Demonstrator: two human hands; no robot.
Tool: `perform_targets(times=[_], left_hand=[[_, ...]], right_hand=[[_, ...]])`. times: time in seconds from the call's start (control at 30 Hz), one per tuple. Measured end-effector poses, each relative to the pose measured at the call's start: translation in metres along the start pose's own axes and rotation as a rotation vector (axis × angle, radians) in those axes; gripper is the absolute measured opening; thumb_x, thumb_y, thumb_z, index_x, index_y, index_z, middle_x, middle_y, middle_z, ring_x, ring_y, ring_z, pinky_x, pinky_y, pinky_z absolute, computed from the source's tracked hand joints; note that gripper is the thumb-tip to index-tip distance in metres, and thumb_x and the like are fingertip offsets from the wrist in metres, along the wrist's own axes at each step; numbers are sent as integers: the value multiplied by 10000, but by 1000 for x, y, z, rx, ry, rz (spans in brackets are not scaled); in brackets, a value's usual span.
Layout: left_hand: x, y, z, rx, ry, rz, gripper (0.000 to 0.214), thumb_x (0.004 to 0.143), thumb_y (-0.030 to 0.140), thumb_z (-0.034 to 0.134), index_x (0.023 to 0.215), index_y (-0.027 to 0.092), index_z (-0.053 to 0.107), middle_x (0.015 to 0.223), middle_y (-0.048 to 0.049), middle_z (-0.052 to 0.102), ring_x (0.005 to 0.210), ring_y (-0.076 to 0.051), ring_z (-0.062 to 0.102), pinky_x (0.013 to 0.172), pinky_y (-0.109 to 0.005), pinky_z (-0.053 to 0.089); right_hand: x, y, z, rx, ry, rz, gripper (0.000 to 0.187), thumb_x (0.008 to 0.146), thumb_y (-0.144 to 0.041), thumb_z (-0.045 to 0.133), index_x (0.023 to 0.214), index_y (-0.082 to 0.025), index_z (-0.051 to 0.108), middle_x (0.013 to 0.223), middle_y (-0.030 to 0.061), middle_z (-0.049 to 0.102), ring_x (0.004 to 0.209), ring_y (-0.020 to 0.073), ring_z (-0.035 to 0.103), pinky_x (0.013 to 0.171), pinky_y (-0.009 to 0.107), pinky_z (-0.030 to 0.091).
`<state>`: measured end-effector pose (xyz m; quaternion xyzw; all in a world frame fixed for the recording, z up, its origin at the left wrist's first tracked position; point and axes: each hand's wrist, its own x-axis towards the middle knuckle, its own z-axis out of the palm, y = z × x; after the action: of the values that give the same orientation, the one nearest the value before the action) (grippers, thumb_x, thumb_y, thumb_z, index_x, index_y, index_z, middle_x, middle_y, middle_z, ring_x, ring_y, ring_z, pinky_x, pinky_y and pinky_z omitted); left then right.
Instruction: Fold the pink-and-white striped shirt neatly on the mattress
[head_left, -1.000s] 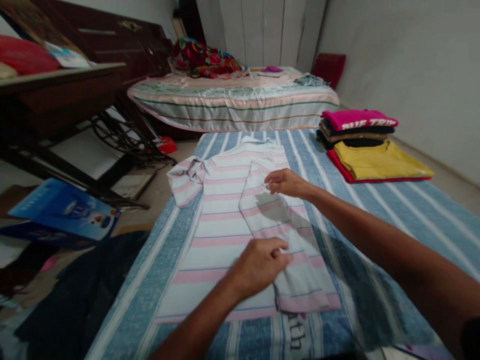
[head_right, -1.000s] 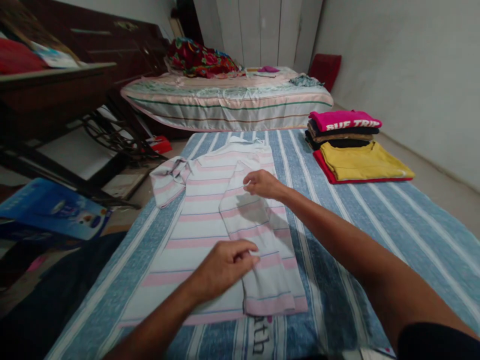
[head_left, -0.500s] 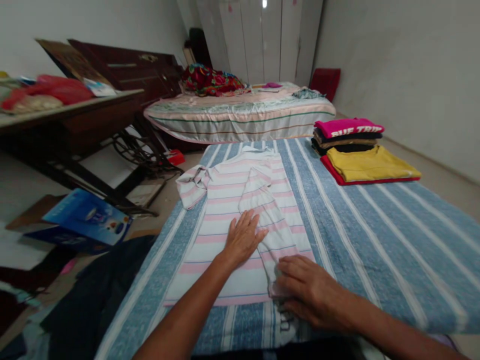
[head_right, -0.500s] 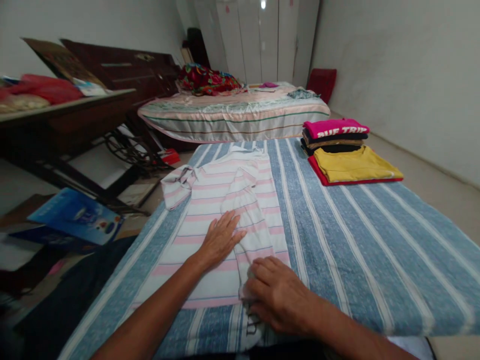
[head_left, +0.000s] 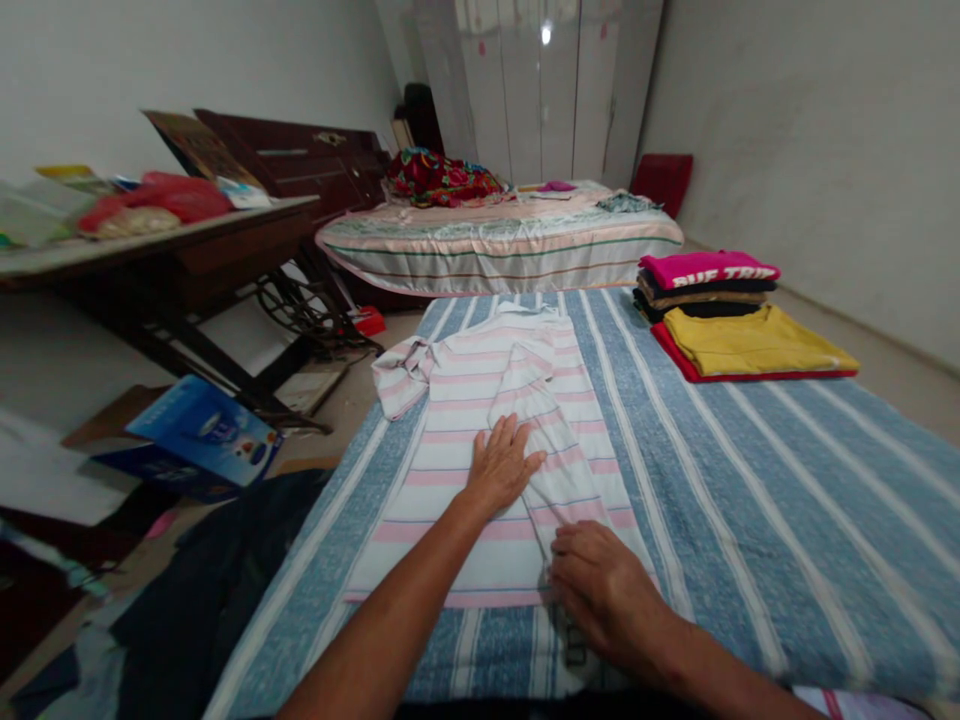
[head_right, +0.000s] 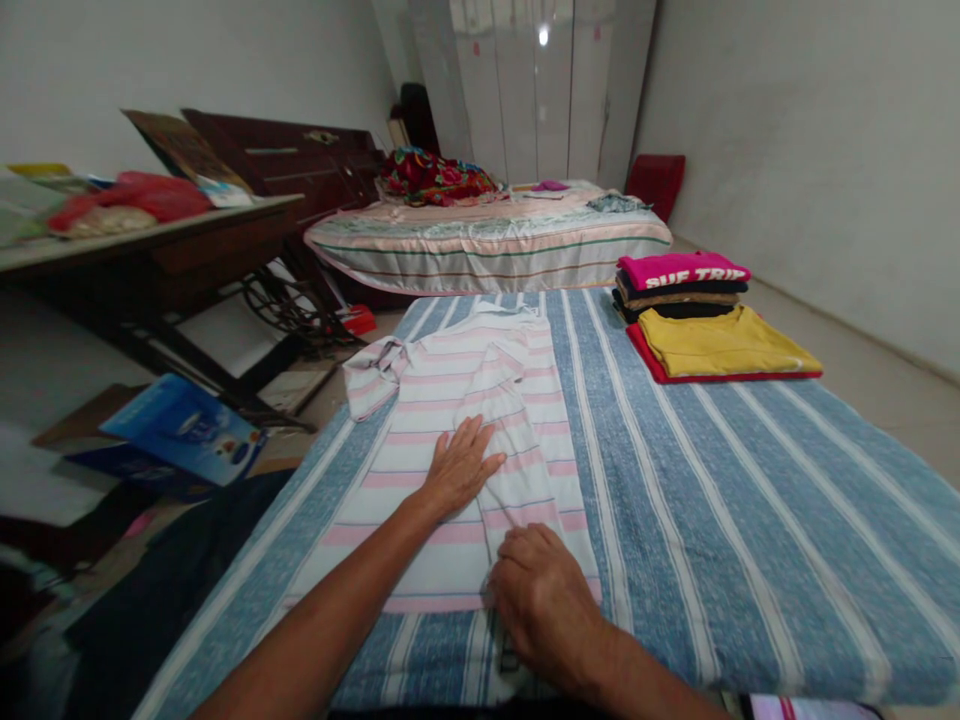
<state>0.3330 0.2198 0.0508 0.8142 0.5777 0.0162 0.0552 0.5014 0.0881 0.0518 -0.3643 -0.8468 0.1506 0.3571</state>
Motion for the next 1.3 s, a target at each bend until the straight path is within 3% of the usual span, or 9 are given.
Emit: perform_targets(times=[0.1,0.2,0.4,0.5,0.6,0.7,0.83,1.07,1.3], left_hand=[[-1,0,0,-9,-17,9,663,903,581,195,1423,174,261,1526,-130,166,1403,-274,116,1085,-555,141],[-1,1,-2,-8,-45,-2,723,877,636,177,1440,185,222,1534,-122,132,1409,-271,83,1090,-553,124],[1,1,-5,1,-98,-5,805,827,713,160,1454,210,177,1540,-113,91,1413,-273,54,1090,-549,122],[0,0,-5,15,-100,-1,798,828,710,181,1455,217,177,1541,-111,88,1412,-281,51,1089,-551,124],[-1,0,-6,39,-97,6,755,856,662,203,1456,204,176,1542,-113,80,1413,-277,42,1093,-544,117],[-3,1,-7,52,-92,7,720,878,620,199,1452,186,192,1540,-116,89,1414,-267,41,1098,-532,121],[-5,-1,-9,33,-117,2,797,839,684,215,1454,178,183,1539,-119,93,1414,-271,35,1102,-528,116],[-6,-9,-11,3,-133,48,883,794,736,250,1463,170,143,1542,-114,56,1414,-272,11,1111,-521,90],[-8,-7,-15,-18,-164,34,902,778,730,308,1455,149,179,1538,-133,72,1413,-279,18,1115,-515,88]], right_hand=[[4,0,-9,169,48,33,164,840,-128,475,872,-210,613,893,70,658,889,197,596,882,405,458],[5,-1,-12,290,8,60,166,867,-155,460,881,-205,617,915,61,666,911,182,603,911,387,451],[1,-4,-13,288,-34,27,187,875,-170,444,891,-170,630,924,84,667,918,172,609,830,312,497],[7,3,-15,188,34,21,230,869,-146,424,988,-174,618,987,90,667,984,175,599,884,337,485],[25,19,-13,5,56,56,323,868,-146,410,1145,-153,574,1195,131,603,1171,200,511,988,391,422],[48,41,-7,-201,-36,152,430,870,-235,452,1280,-113,490,1376,166,452,1302,256,374,1049,451,339],[56,67,3,-424,-199,295,641,869,-506,446,1344,-77,428,1432,205,352,1348,332,270,1069,530,236],[45,75,8,-500,-257,313,730,890,-603,283,1391,-77,367,1470,188,278,1370,321,218,1077,528,191],[69,82,7,-521,-180,283,656,916,-538,292,1385,-88,378,1464,165,306,1363,288,253,1078,486,235]])
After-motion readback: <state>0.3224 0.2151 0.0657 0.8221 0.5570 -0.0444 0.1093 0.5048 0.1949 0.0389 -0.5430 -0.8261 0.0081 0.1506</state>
